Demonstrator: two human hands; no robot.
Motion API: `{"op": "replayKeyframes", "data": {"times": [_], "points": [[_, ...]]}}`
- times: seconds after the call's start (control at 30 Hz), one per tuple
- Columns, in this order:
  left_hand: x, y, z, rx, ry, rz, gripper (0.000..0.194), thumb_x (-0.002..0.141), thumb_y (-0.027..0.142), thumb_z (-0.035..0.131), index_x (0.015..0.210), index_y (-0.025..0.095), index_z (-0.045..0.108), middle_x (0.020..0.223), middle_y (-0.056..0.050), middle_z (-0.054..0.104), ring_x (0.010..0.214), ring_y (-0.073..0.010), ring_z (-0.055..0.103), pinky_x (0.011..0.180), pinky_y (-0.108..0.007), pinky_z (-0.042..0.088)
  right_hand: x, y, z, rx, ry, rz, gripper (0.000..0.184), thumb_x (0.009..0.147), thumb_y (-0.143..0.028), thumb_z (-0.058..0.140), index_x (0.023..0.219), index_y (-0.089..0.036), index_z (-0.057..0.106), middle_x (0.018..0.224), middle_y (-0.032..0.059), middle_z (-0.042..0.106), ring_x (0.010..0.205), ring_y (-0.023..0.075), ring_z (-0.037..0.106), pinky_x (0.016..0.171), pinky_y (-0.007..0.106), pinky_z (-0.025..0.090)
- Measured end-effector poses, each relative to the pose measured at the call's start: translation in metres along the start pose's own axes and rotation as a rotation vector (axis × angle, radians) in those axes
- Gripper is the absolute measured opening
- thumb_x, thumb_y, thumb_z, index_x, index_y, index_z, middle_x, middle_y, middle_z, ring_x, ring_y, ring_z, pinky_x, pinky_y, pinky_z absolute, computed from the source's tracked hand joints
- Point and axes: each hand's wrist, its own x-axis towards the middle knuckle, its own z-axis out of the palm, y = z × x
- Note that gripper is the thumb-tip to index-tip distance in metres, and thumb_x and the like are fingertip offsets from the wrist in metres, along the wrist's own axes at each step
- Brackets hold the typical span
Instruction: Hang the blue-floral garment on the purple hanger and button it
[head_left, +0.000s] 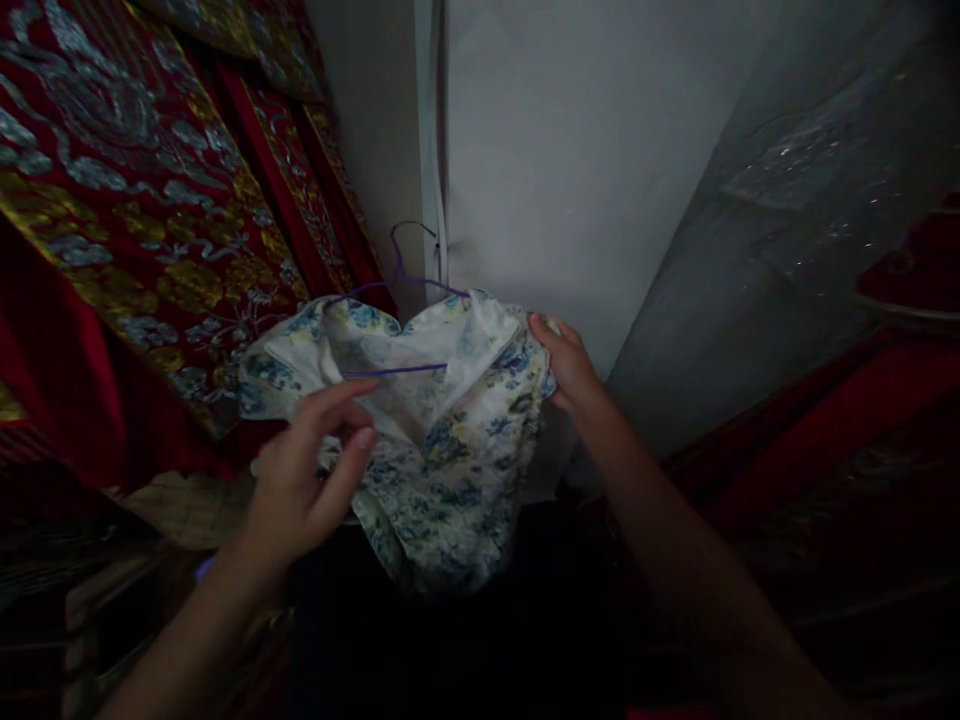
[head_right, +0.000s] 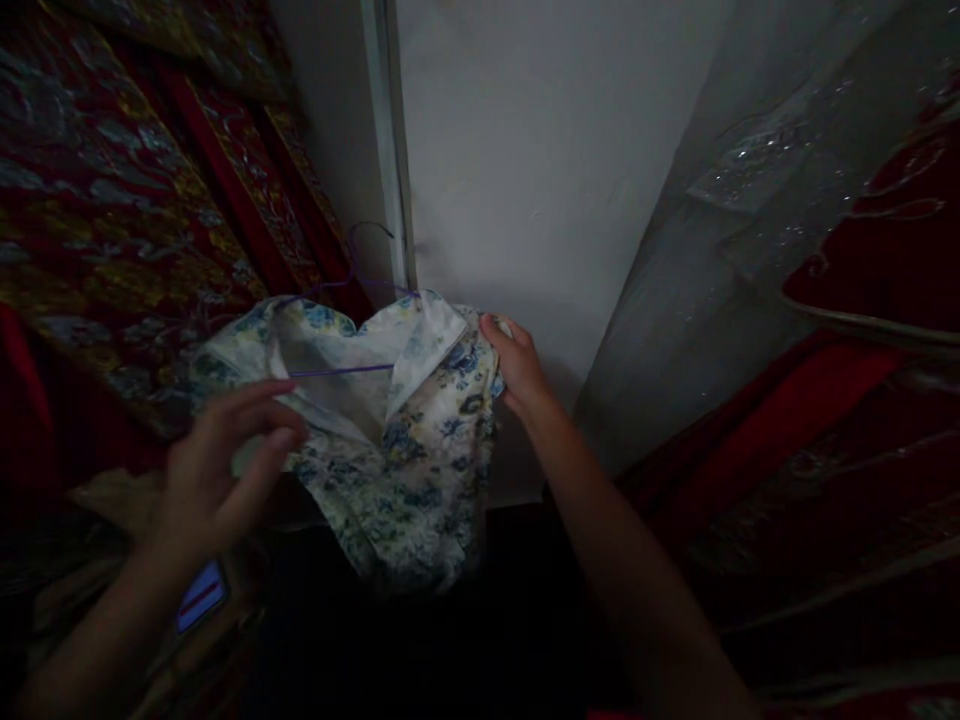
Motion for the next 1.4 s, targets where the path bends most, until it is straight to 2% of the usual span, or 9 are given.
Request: {"op": "replayKeyframes", "data": {"times": [0.1,0.2,0.33,0.57,0.8,0.97,1.17,1.27,1.4], "points": [[-0.019,-0.016,0.046,-0.029,-0.373,-0.145,0.056,0.099,0.035,0.050,0.152,0.025,0.034,0.082,0.001,0.069,0.069,-0.0181,0.067,0.065,-0.028,0.051,0.014,-0.005,0.010,0.029,0.015,-0.082,0.053,0.063,-0.065,0.082,0.084,-0.022,0.061,0.073,0.0030,0.068,0.079,0.0238,0.070,0.065,0.033,0.056],[-0.034,-0.045,0.088,0.057,-0.550,-0.257,0.061,0.098,0.034,0.050,0.156,0.025,0.031,0.090,-0.003,0.074,0.078,-0.0231,0.070,0.074,-0.033,0.052,0.011,-0.004,-0.002,0.064,0.125,-0.114,0.053,0.061,-0.063,0.084,0.084,-0.023,0.059,0.074,0.0023,0.068,0.083,0.0247,0.071,0.066,0.033,0.057],[-0.052,-0.071,0.131,-0.074,-0.391,-0.291,0.045,0.096,0.037,0.054,0.139,0.024,0.050,0.121,-0.010,0.070,0.091,-0.0227,0.070,0.083,-0.034,0.052,-0.013,0.012,-0.033,0.031,0.180,-0.044,0.052,0.062,-0.062,0.084,0.087,-0.023,0.059,0.076,0.0018,0.069,0.086,0.0261,0.072,0.065,0.034,0.058],[-0.043,-0.080,0.183,-0.301,-0.152,-0.520,0.038,0.094,0.054,0.052,0.092,0.018,0.064,0.083,-0.005,0.071,0.076,-0.0197,0.066,0.070,-0.029,0.048,-0.035,0.036,-0.045,-0.082,0.167,0.006,0.047,0.073,-0.064,0.074,0.092,-0.024,0.057,0.087,0.0036,0.071,0.092,0.0256,0.071,0.068,0.035,0.057],[-0.035,-0.090,0.186,-0.258,-0.172,-0.574,0.036,0.084,0.035,0.053,0.054,0.018,0.061,0.052,-0.002,0.057,0.055,-0.0175,0.056,0.061,-0.029,0.038,-0.029,0.044,-0.064,-0.131,0.253,-0.075,0.038,0.081,-0.056,0.068,0.095,-0.021,0.062,0.094,0.0039,0.068,0.093,0.0219,0.067,0.079,0.034,0.053],[-0.076,-0.066,0.180,-0.366,-0.179,-0.601,0.035,0.080,0.036,0.051,0.051,0.018,0.057,0.051,-0.001,0.056,0.054,-0.0164,0.054,0.057,-0.027,0.038,-0.118,0.111,-0.059,-0.355,0.707,-0.261,0.032,0.080,-0.040,0.070,0.106,-0.022,0.061,0.110,0.0055,0.064,0.103,0.0203,0.060,0.089,0.033,0.047],[-0.091,-0.046,0.171,-0.473,-0.136,-0.573,0.034,0.081,0.034,0.051,0.051,0.018,0.056,0.061,-0.003,0.060,0.062,-0.0172,0.057,0.063,-0.028,0.045,-0.217,0.182,0.009,-0.125,0.142,0.383,0.041,0.080,-0.061,0.066,0.077,-0.020,0.066,0.074,0.0043,0.065,0.071,0.0210,0.058,0.068,0.032,0.047],[-0.087,-0.035,0.161,-0.498,-0.098,-0.522,0.032,0.082,0.031,0.054,0.054,0.017,0.061,0.067,-0.004,0.063,0.068,-0.0183,0.059,0.069,-0.029,0.048,-0.213,0.171,0.027,-0.123,-0.048,0.355,0.047,0.082,-0.066,0.062,0.074,-0.020,0.065,0.072,0.0029,0.063,0.071,0.0199,0.055,0.071,0.032,0.045],[-0.083,-0.018,0.150,-0.510,-0.074,-0.467,0.031,0.081,0.028,0.055,0.052,0.019,0.061,0.065,-0.003,0.060,0.071,-0.0197,0.060,0.078,-0.032,0.050,-0.205,0.147,0.028,-0.123,-0.083,0.353,0.046,0.083,-0.067,0.061,0.072,-0.022,0.062,0.071,0.0024,0.060,0.075,0.0214,0.055,0.070,0.032,0.045]]}}
